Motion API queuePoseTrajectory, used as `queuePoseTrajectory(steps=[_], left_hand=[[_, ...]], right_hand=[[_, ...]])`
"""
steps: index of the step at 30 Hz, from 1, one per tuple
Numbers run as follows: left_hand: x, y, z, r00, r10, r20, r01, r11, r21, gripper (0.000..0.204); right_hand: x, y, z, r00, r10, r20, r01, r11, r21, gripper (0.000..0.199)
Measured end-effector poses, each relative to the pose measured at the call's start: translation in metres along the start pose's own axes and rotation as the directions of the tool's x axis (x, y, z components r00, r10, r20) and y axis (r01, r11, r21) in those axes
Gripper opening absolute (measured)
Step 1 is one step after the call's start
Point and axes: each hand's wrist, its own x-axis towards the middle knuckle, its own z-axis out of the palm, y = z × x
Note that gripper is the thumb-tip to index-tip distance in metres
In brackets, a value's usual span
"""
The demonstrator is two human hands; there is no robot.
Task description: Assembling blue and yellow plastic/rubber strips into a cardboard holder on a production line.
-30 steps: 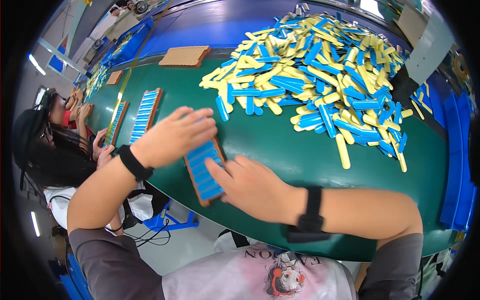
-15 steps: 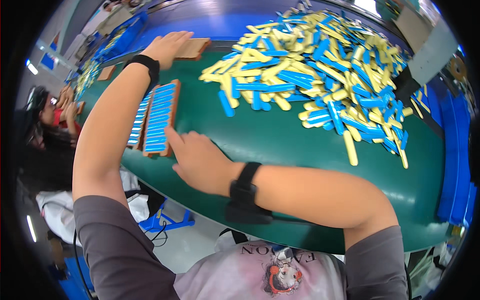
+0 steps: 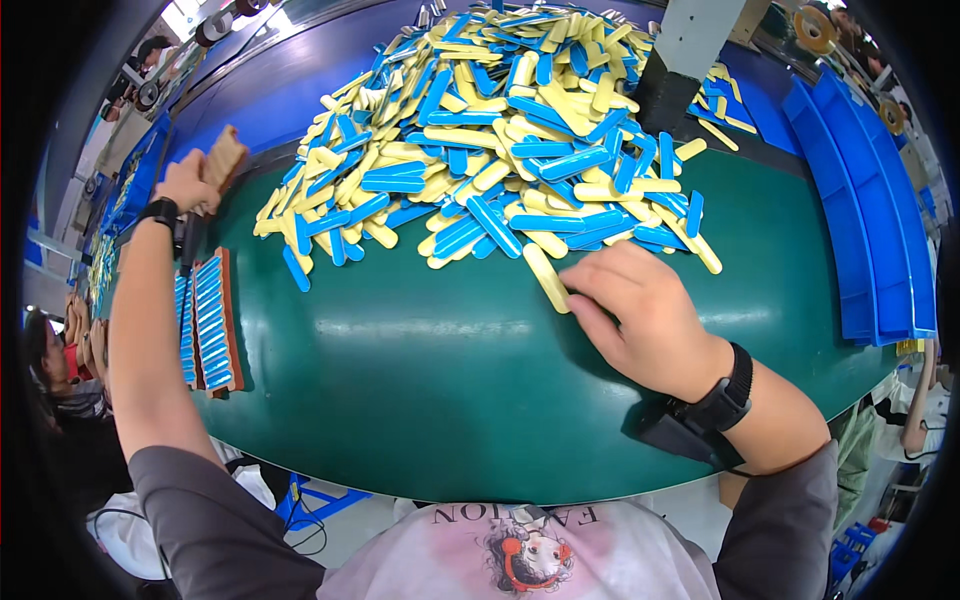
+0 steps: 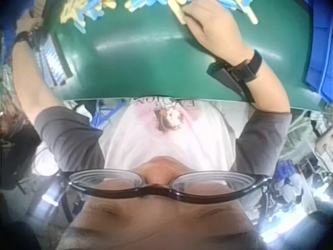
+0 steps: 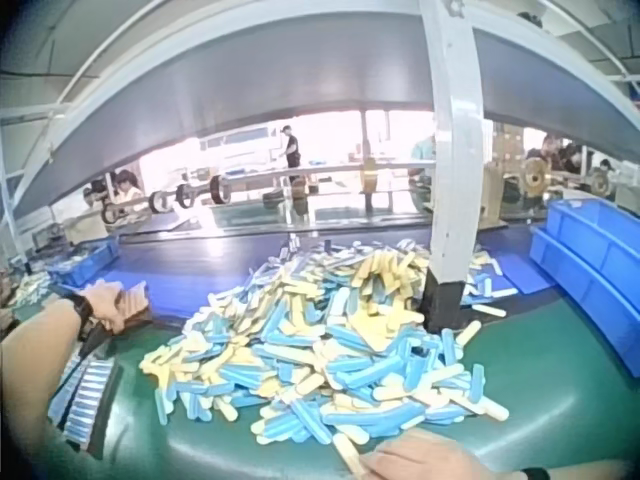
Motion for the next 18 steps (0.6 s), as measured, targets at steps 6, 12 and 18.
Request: queuePoseTrajectory(steps=[6,12,18], left_hand=[[-0.084,0.061,-0.071,0.840,0.345,-0.419,-0.430,0.894,-0.126,0.072],[-0.259,0.216,-0.063,0.540,0.838,-0.075,-0.841,0.541,-0.003,0.062],[-0.299,0.262,-0.020,0.275,0.954,0.123,-0.959,0.281,-0.036,0.074]], right_hand=[[0.019,0.012,-0.003,0.973,0.126,0.191,-0.100,0.985,-0.140,0.015],[0.020,0.053,-0.016,0.958,0.255,0.133,-0.230,0.957,-0.176,0.009],[0.022,0.059,-0.013,0.965,0.262,0.024,-0.263,0.965,0.024,0.011]])
